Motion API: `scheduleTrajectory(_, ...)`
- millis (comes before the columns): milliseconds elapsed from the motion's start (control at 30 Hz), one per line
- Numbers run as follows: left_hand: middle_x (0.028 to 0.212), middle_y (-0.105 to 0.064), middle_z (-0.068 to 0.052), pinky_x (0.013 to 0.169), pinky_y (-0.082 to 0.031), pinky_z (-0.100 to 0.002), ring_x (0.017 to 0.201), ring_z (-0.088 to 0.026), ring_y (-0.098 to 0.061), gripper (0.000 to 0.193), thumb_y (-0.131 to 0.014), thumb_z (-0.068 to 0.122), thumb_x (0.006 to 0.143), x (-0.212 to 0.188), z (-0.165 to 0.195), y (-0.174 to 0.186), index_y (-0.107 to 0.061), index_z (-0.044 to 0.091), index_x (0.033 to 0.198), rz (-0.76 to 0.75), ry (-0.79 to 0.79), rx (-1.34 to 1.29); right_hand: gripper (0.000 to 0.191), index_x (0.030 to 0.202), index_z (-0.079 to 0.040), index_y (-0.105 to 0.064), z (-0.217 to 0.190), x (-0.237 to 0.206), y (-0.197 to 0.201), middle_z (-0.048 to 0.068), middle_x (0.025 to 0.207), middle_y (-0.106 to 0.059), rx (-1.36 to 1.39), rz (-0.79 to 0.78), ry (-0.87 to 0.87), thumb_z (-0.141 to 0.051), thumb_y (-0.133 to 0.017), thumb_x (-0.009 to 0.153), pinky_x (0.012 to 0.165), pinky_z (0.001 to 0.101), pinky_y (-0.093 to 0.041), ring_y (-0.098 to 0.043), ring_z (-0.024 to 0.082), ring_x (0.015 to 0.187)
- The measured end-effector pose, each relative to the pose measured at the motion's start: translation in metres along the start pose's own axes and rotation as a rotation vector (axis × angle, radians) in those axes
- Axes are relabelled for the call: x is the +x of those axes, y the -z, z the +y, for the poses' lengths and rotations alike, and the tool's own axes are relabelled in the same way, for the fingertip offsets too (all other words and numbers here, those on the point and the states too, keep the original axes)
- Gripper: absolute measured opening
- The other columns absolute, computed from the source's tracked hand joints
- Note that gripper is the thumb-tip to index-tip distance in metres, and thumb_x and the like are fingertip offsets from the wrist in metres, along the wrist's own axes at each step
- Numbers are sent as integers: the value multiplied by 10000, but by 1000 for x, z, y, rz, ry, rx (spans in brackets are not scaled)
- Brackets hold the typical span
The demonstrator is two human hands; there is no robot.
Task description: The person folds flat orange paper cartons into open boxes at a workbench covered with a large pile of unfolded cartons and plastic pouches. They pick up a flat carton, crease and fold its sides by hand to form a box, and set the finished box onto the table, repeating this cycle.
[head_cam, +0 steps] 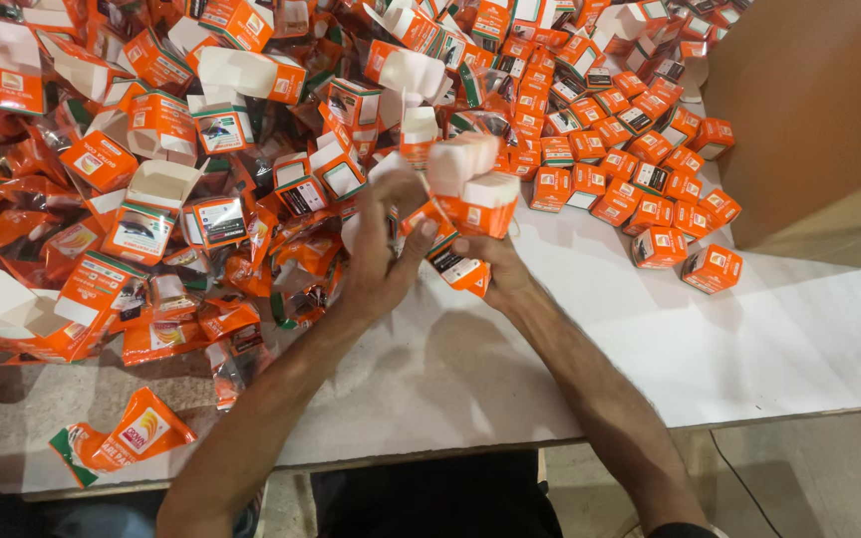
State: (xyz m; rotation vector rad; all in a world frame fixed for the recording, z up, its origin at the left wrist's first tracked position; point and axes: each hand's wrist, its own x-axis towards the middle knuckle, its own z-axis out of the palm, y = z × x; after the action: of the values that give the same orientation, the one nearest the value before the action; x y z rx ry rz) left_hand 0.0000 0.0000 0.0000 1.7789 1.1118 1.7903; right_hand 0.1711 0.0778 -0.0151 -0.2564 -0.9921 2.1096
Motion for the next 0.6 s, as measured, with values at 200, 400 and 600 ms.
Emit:
scheduleTrajectory(200, 939, -655, -58, 818, -477, -293, 883, -98, -580, 387, -607, 360, 1113, 6, 10, -5, -692, 23, 943, 18, 293, -50, 699, 1367, 60, -505, 3, -4, 3, 127, 1045, -612, -361, 78, 257, 52, -850, 760, 804, 365, -576, -657, 205, 940)
scheduleTrajectory(400, 798, -660, 48, 662, -482, -229, 716, -38, -603, 151, -636, 208, 972, 11, 10, -7, -706, 142, 857, 481, 673, -705, 761, 1369, 13, -533, -3, -14, -25, 104, 1180, -664, -840, -4, 325, -56, -894, 703, 748, 362, -600, -704, 176, 860)
scheduleTrajectory(600, 1009, -684, -105, 681, -494, -290, 826, -127, -625, 313, -621, 228, 1130, 0, -8, -4, -666, -77, 1071, 284, 584, -709, 913, 1473, -22, -380, -7, -15, -37, 103, 1385, -567, -877, -78, 444, -79, -906, 728, 1139, 388, -504, -590, 196, 1295)
